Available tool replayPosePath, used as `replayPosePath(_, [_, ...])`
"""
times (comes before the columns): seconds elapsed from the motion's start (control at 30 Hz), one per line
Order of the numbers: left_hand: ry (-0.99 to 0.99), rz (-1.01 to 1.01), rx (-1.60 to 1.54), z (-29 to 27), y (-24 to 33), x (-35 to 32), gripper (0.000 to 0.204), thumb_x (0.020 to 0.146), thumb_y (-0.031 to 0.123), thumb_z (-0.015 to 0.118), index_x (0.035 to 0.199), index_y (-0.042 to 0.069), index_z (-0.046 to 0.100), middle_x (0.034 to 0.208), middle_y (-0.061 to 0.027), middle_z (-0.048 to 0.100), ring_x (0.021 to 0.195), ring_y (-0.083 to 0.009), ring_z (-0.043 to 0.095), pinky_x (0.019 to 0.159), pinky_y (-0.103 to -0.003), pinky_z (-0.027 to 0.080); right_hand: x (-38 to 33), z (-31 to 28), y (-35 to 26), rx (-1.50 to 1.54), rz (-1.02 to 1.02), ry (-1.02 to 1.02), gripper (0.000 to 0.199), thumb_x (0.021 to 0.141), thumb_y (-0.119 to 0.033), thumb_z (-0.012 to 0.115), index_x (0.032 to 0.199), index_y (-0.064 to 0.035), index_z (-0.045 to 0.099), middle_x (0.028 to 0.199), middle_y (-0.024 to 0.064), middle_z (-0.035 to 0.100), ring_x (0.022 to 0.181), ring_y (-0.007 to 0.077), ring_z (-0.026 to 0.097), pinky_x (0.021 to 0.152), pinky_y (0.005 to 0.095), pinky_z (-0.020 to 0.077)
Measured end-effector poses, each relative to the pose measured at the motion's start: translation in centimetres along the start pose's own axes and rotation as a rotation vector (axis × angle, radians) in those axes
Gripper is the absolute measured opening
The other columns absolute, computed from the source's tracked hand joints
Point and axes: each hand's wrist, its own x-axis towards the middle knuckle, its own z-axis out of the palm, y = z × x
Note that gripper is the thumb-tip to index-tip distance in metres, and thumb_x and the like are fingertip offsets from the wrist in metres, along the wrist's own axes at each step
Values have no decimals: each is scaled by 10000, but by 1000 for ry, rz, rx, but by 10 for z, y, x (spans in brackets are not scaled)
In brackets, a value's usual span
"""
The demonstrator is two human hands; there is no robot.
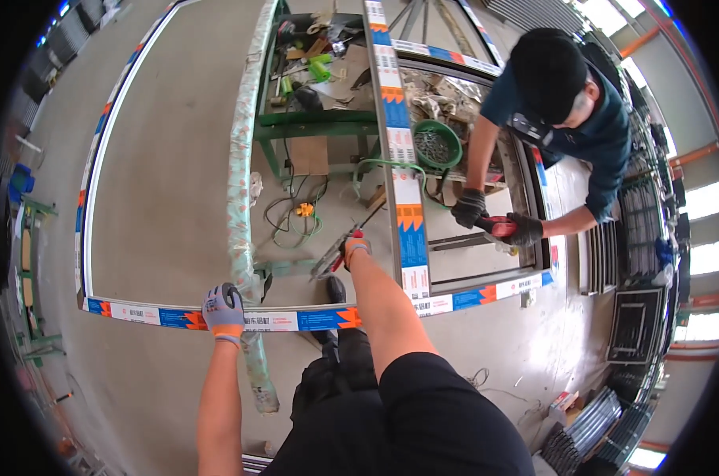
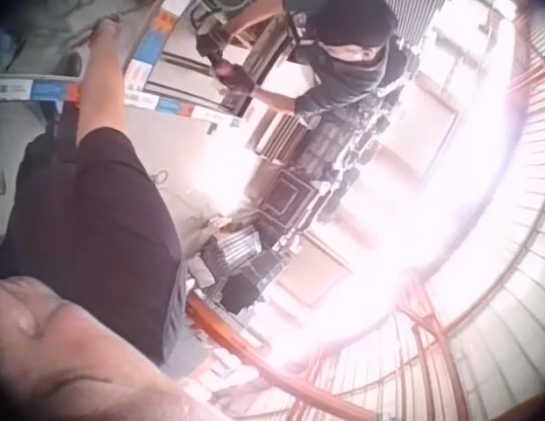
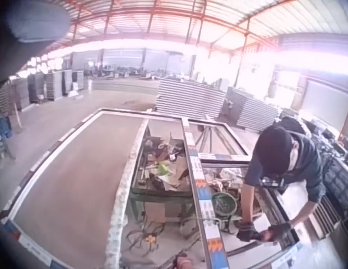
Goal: Assembling and sealing metal frames for windows or doors.
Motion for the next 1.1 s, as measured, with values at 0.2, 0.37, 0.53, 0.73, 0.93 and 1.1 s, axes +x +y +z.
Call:
replayPosePath(0.2, [-3, -138, 130, 2, -51, -31, 263, 878, 269, 597, 1020, 54, 650, 1031, -147, 662, 1001, -330, 608, 889, -444, 470, -151, -72, -74, 1506, 3, -554, 164, 776, -214, 714, 720, -80, 638, 560, 28, 464, 460, 163, 407, 424, 346, 280])
replayPosePath(0.37, [-12, -105, 145, 9, -52, -32, 294, 885, 292, 598, 1040, 48, 653, 1067, -156, 663, 1020, -329, 613, 915, -434, 470, -270, -157, -91, 1070, -227, 29, 244, 705, -173, 692, 799, 41, 623, 662, 164, 627, 579, 295, 625, 590, 417, 501])
replayPosePath(0.53, [-148, -168, 2, -7, -25, -22, 251, 887, 254, 585, 1019, 54, 662, 1026, -149, 666, 985, -336, 612, 887, -438, 464, -381, -190, -36, 946, -348, 317, 308, 728, -221, 651, 987, -57, 621, 872, 216, 675, 881, 411, 641, 769, 450, 510])
replayPosePath(0.73, [-24, 365, -220, -19, 18, -50, 560, 755, 213, 690, 1251, 1, 539, 1222, -201, 561, 1179, -402, 478, 1018, -489, 372, -463, -165, 27, 1574, -556, 447, 331, 749, -177, 703, 1031, -26, 616, 752, 128, 641, 696, 197, 612, 709, 359, 502])
replayPosePath(0.93, [-25, 801, -263, -71, 165, -83, 856, 702, 372, 784, 1361, -7, 389, 1374, -212, 448, 1267, -454, 409, 1085, -561, 305, -518, -113, 72, 1612, -501, 373, 290, 779, -99, 698, 1044, -8, 624, 774, 39, 618, 691, 98, 472, 652, 286, 435])
replayPosePath(1.1, [60, 991, -236, -74, 233, -83, 811, 724, 411, 765, 1348, 22, 422, 1340, -186, 481, 1247, -408, 449, 1082, -568, 316, -558, -105, 115, 1807, -651, 236, 365, 805, 2, 628, 1169, -12, 606, 1045, 29, 647, 937, 88, 541, 871, 271, 454])
